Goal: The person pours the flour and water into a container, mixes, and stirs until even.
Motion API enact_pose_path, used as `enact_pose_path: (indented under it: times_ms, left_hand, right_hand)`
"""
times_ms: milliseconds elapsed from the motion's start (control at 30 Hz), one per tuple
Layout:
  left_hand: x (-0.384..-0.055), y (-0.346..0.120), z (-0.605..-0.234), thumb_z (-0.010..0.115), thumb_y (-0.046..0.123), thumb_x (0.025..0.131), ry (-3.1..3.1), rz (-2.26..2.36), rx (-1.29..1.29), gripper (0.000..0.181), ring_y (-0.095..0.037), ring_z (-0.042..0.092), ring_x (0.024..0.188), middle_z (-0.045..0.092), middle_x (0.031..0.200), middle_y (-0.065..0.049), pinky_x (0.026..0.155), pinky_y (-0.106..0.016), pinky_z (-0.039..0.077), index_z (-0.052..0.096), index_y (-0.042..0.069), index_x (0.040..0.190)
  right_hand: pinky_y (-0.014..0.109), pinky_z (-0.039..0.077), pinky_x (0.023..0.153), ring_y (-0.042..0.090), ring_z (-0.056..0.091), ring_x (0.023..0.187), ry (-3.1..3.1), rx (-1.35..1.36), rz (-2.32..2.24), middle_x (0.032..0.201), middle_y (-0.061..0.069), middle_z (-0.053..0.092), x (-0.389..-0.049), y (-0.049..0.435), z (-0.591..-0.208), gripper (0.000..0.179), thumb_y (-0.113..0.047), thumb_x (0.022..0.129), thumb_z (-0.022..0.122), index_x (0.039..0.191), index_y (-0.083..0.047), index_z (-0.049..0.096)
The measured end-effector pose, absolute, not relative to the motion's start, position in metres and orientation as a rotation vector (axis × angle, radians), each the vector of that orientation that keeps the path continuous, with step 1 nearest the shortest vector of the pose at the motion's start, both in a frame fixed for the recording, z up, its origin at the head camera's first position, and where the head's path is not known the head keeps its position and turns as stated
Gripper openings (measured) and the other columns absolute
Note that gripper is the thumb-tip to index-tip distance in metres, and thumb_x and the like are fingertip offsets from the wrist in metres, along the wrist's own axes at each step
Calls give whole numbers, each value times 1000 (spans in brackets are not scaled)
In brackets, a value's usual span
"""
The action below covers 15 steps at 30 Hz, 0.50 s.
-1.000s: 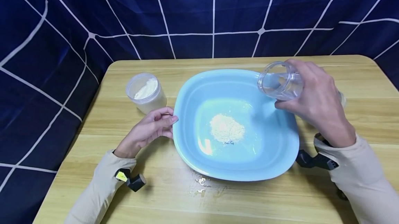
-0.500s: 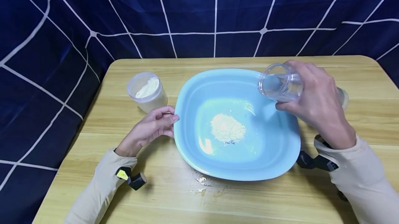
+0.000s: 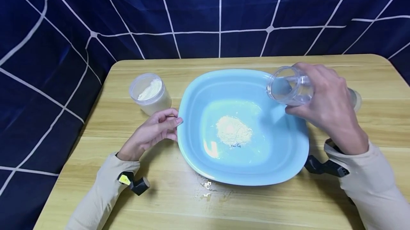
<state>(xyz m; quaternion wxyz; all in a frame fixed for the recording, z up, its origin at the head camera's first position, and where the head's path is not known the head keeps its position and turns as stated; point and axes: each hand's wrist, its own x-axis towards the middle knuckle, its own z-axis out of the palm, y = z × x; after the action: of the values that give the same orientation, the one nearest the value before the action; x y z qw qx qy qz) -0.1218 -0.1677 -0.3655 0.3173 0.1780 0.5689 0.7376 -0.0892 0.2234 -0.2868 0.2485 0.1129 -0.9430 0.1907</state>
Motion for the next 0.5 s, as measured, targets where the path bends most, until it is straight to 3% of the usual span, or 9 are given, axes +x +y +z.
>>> enact_pose_path:
  times_ms: [500]
  left_hand:
    - [-121,-168,-365,45,-1,98,1501,1943,447,12,-17,66,75,63,88,-6,69,-33,61,55,5,100]
  right_hand:
    - [65,39,83,45,53,103,-2562,320,513,115,26,60,-89,223,-289,100,-1,37,93,129,-3,55]
